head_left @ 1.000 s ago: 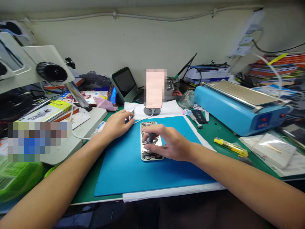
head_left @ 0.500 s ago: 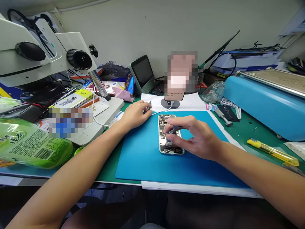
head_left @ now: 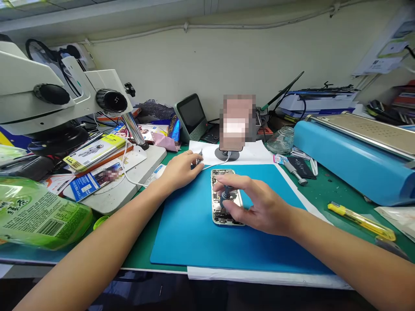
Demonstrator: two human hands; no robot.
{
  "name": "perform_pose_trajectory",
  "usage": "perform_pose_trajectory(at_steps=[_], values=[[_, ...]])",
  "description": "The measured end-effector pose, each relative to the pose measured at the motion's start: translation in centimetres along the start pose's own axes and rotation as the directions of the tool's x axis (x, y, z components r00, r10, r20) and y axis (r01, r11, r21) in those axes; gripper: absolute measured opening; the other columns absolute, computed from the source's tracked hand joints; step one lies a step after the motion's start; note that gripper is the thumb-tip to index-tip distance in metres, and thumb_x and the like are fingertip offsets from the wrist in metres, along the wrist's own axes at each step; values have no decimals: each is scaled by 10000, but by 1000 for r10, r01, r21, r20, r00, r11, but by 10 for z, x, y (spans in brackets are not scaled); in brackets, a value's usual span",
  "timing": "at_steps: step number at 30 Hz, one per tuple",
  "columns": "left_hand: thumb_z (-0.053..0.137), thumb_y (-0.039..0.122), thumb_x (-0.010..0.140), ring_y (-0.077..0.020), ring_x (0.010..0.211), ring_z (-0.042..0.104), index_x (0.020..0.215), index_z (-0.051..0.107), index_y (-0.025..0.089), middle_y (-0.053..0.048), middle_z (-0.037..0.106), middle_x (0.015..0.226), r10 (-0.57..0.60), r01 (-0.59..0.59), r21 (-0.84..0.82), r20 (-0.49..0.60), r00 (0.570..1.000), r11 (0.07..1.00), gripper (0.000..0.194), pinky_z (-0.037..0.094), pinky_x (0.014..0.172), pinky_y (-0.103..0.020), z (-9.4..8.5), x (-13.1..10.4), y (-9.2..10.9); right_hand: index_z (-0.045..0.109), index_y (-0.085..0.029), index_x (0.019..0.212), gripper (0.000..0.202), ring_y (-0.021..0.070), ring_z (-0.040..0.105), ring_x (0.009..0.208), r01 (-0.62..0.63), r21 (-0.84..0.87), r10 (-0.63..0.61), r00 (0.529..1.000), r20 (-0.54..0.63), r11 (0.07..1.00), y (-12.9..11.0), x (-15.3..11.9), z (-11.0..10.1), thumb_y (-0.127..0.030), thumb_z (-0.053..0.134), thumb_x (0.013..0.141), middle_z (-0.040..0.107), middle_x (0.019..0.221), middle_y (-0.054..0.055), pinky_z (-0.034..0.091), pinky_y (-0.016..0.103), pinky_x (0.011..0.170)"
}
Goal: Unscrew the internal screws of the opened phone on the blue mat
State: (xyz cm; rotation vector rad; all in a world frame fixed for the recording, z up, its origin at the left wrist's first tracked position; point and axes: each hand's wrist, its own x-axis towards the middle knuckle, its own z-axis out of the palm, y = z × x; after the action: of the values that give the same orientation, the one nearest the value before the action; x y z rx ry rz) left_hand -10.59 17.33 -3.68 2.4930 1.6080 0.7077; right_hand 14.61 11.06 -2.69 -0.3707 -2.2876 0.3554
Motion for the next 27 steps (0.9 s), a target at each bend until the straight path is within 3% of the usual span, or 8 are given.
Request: perform_pose_trajectory(at_steps=[7, 9, 13, 16, 20, 23, 27], values=[[577, 370, 1007, -266, 962, 718, 1142, 774, 208, -75, 746, 1053, -6, 6, -10, 3, 1000, 1000, 288, 533, 817, -369, 1, 0, -1, 510, -254, 1430, 488, 227, 779, 1114, 35, -43, -36, 999, -23, 998, -2, 2, -2, -98, 608, 978, 788, 1150, 82, 662, 386, 951], [580, 377, 1005, -269, 967, 717, 1143, 773, 207, -75, 745, 1054, -5, 5, -13, 1, 1000, 1000, 292, 534, 815, -370, 1, 0, -1, 509, -255, 1419, 479, 237, 782, 1110, 29, -56, -30, 999, -26, 998, -3, 2, -2, -139, 654, 977, 790, 1155, 85, 668, 394, 941], [584, 374, 997, -269, 969, 716, 1131, 776, 215, -72, 744, 1041, -2, 2, -18, -2, 1000, 1000, 282, 538, 812, -365, 1, 0, -1, 526, -241, 1389, 447, 237, 781, 1134, 22, -95, -24, 1000, -16, 995, -3, 1, -4, -65, 540, 977, 789, 1170, 96, 669, 393, 944], [583, 374, 997, -268, 963, 717, 1129, 777, 213, -72, 744, 1033, -1, 1, -24, 1, 1000, 1000, 285, 541, 815, -368, 0, 0, 0, 505, -238, 1387, 452, 261, 788, 1105, 14, -117, -17, 1000, -21, 993, -3, 0, -4, -136, 628, 965, 785, 1176, 109, 679, 412, 913], [576, 378, 1000, -263, 960, 715, 1135, 775, 212, -73, 745, 1048, 0, 0, -33, 0, 1000, 999, 293, 542, 823, -372, 0, 0, -1, 496, -226, 1373, 473, 258, 796, 1057, 1, -115, -2, 1000, -5, 993, -4, 0, -3, -55, 540, 933, 782, 1142, 113, 684, 414, 862], [578, 380, 998, -259, 953, 713, 1147, 772, 220, -68, 745, 1046, -1, 1, -39, 1, 1000, 999, 293, 540, 822, -370, 1, 0, -1, 489, -214, 1368, 461, 296, 800, 1073, 0, -116, -1, 1000, -13, 993, -5, 0, -3, -146, 643, 939, 784, 1178, 139, 690, 435, 856], [584, 382, 998, -263, 959, 713, 1149, 774, 213, -71, 745, 1048, -3, 3, -42, 5, 1000, 999, 295, 535, 823, -373, 1, 0, -2, 506, -211, 1328, 453, 283, 813, 1042, -1, -125, -1, 1000, -15, 992, -5, 1, -3, -28, 515, 913, 789, 1142, 134, 687, 404, 818]])
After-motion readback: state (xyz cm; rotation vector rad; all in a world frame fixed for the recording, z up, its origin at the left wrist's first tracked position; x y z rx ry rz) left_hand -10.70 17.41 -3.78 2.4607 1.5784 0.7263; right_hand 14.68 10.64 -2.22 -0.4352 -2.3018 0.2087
